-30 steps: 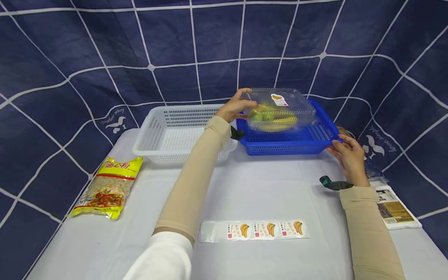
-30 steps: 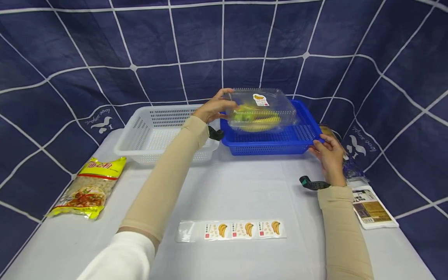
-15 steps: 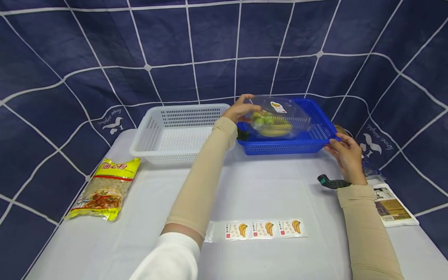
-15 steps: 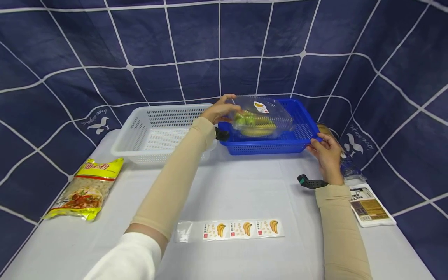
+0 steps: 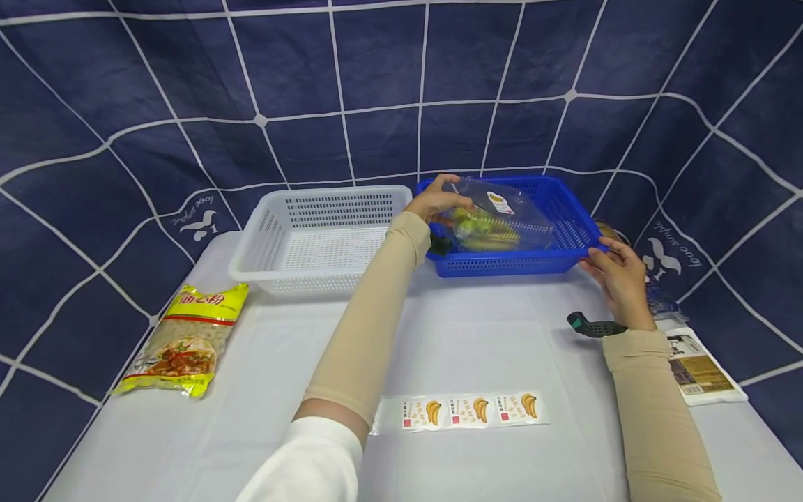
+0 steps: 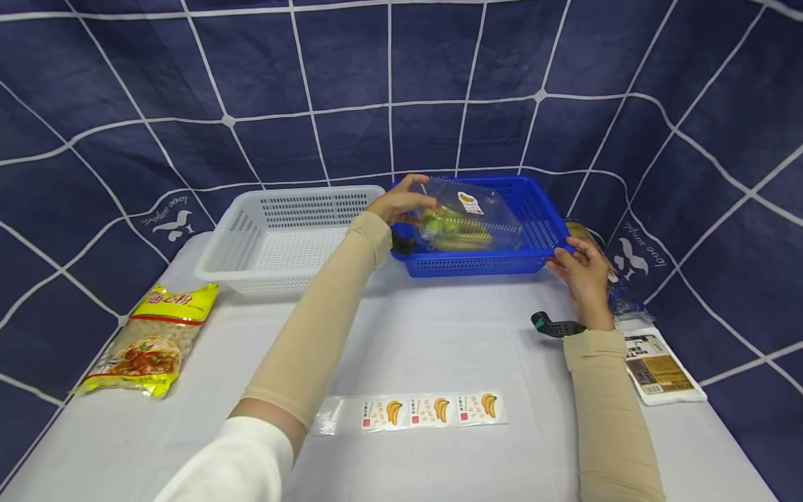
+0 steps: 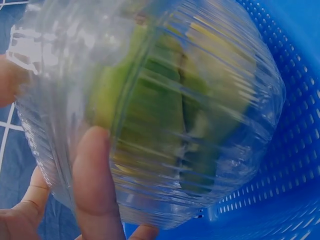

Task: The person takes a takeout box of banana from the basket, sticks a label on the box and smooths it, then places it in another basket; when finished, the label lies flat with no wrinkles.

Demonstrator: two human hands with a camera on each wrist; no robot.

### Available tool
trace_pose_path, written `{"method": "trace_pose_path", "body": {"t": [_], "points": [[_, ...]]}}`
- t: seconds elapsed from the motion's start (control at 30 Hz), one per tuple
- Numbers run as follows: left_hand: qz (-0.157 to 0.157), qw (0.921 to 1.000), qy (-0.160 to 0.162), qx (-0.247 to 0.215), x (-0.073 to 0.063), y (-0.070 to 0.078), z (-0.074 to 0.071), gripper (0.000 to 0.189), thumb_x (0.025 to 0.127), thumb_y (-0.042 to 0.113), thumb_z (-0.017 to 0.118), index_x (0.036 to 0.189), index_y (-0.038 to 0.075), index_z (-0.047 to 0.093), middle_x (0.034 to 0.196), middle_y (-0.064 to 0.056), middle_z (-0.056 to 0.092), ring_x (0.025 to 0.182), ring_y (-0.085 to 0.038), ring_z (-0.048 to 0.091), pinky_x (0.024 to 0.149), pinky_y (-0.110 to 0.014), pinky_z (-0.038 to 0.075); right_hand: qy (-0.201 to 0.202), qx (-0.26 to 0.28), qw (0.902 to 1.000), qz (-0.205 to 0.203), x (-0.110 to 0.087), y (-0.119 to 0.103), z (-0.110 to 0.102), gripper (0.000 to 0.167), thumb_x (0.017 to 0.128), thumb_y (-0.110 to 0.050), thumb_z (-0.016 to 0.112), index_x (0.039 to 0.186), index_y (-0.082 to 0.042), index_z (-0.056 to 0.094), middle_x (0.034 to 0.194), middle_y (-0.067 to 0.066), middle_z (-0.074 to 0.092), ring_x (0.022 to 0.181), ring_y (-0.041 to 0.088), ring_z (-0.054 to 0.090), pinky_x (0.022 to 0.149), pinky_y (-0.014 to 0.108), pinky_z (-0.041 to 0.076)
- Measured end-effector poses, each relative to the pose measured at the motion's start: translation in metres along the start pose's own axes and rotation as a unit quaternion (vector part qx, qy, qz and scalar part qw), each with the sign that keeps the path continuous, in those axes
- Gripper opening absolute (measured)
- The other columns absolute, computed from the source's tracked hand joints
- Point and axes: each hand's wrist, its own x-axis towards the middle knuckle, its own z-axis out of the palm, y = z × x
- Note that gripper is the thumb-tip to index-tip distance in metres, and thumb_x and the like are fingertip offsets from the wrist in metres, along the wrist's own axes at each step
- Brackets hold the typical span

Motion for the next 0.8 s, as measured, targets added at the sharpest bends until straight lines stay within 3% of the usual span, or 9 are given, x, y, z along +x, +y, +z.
{"method": "trace_pose_path", "body": {"t": [0.17, 0.47, 0.8], "points": [[-0.009, 0.9998, -0.004, 0.016, -0.0026, 0.0008, -0.0009, 0.091, 0.092, 0.009, 0.082, 0.167, 0.022, 0.031, 0.171, -0.010, 0.030, 0.144, -0.027, 0.048, 0.083, -0.037, 0.063, 0.005, -0.016, 0.9998, 0.004, 0.0000, -0.0004, 0.0019, 0.030, 0.101, 0.009, 0.069, 0.126, -0.006, 0.060, 0.094, 0.003, 0.067, 0.076, 0.014, 0.077, 0.072, 0.025, 0.065], [-0.019, 0.9997, 0.005, 0.016, -0.0046, 0.0003, -0.0006, 0.089, 0.093, 0.009, 0.081, 0.166, 0.025, 0.032, 0.171, -0.010, 0.032, 0.143, -0.027, 0.050, 0.089, -0.038, 0.062, 0.007, -0.023, 0.9997, 0.007, 0.0017, -0.0003, 0.0028, 0.031, 0.102, 0.008, 0.067, 0.128, -0.006, 0.057, 0.092, 0.002, 0.066, 0.075, 0.013, 0.076, 0.072, 0.024, 0.064], [-0.009, 0.9998, -0.001, 0.018, 0.0015, -0.0080, -0.0015, 0.098, 0.093, 0.011, 0.081, 0.172, 0.026, 0.024, 0.176, -0.011, 0.021, 0.151, -0.029, 0.042, 0.097, -0.040, 0.061, 0.011, -0.029, 0.9995, 0.011, 0.0011, 0.0002, 0.0024, 0.033, 0.101, 0.007, 0.070, 0.129, -0.006, 0.057, 0.095, 0.003, 0.065, 0.076, 0.013, 0.076, 0.072, 0.024, 0.065]]}}
